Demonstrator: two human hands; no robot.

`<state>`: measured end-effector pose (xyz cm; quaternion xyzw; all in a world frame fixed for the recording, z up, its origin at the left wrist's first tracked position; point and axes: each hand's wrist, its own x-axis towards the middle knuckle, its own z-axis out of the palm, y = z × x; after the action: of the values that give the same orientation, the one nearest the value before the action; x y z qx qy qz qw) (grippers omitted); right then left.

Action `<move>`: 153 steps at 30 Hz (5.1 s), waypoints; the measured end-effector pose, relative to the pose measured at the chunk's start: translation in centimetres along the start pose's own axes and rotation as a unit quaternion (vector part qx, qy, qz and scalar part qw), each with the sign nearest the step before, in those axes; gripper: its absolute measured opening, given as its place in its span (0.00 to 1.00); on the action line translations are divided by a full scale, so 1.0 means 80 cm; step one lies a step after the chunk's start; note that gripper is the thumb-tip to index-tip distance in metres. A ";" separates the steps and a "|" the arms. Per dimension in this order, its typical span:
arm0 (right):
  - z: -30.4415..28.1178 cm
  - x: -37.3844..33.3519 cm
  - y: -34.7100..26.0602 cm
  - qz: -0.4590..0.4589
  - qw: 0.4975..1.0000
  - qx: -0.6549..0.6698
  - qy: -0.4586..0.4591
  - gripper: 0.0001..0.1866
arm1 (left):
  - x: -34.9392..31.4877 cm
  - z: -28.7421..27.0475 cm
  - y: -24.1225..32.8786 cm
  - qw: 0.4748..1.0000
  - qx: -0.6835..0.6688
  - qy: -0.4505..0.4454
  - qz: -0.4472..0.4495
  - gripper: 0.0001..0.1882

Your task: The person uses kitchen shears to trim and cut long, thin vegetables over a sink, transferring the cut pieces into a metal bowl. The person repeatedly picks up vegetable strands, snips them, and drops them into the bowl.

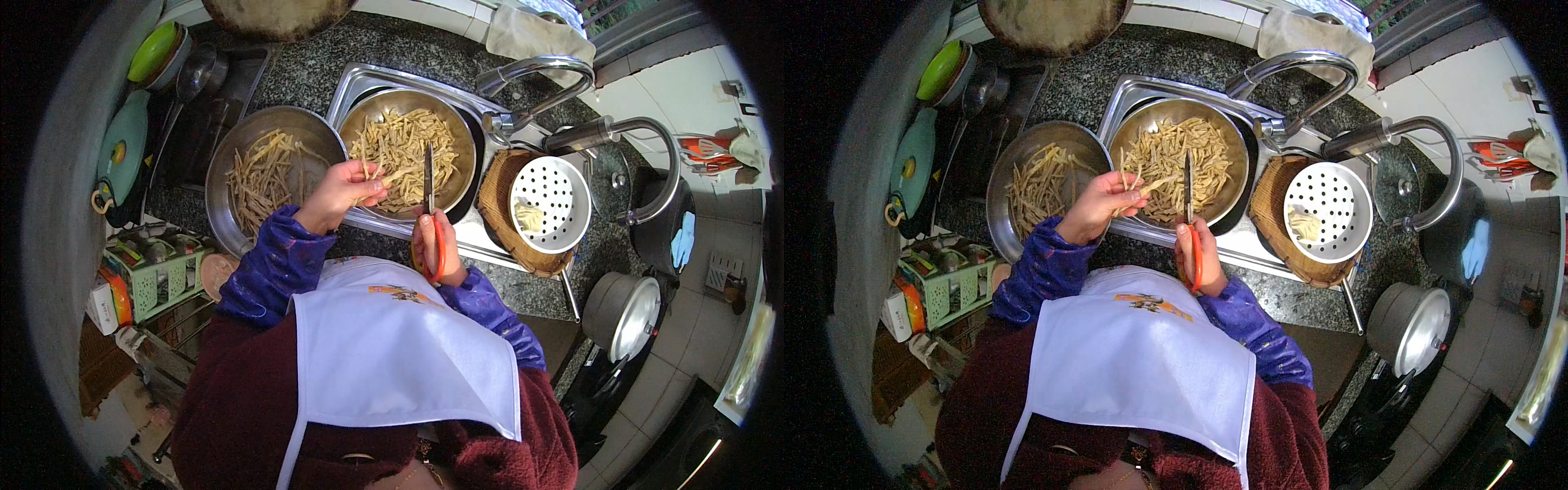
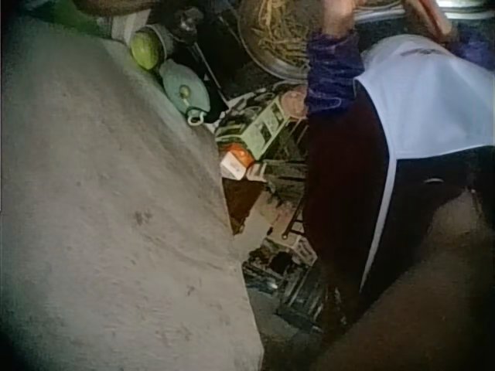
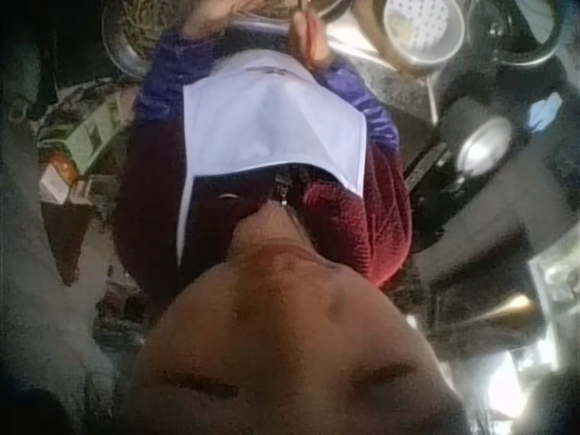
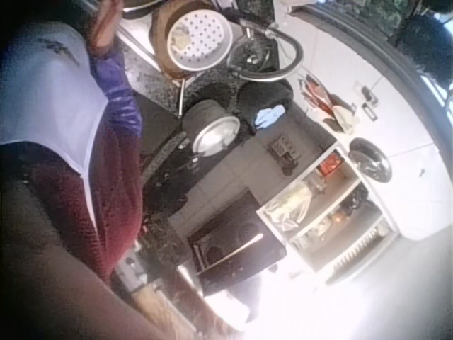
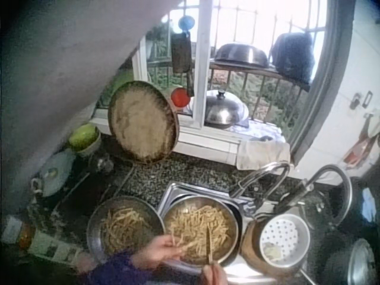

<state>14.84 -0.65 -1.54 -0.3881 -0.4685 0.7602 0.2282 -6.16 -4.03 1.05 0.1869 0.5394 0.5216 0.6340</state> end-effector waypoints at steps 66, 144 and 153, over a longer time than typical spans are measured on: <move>-0.010 -0.003 0.000 0.038 0.980 -0.138 -0.140 0.16 | 0.033 0.015 -0.005 0.986 -0.126 0.097 0.048 0.08; -0.003 0.013 0.002 0.029 0.987 -0.124 -0.101 0.19 | 0.026 0.003 -0.011 0.975 0.197 0.007 0.101 0.08; -0.008 0.010 0.007 0.029 0.999 -0.036 -0.019 0.17 | 0.046 -0.145 -0.005 0.756 0.523 0.387 0.067 0.19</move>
<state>14.87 0.01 -2.47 -0.3951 -0.4885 0.7561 0.1833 -16.67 -4.82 -5.10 0.3071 0.9138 0.2270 0.1382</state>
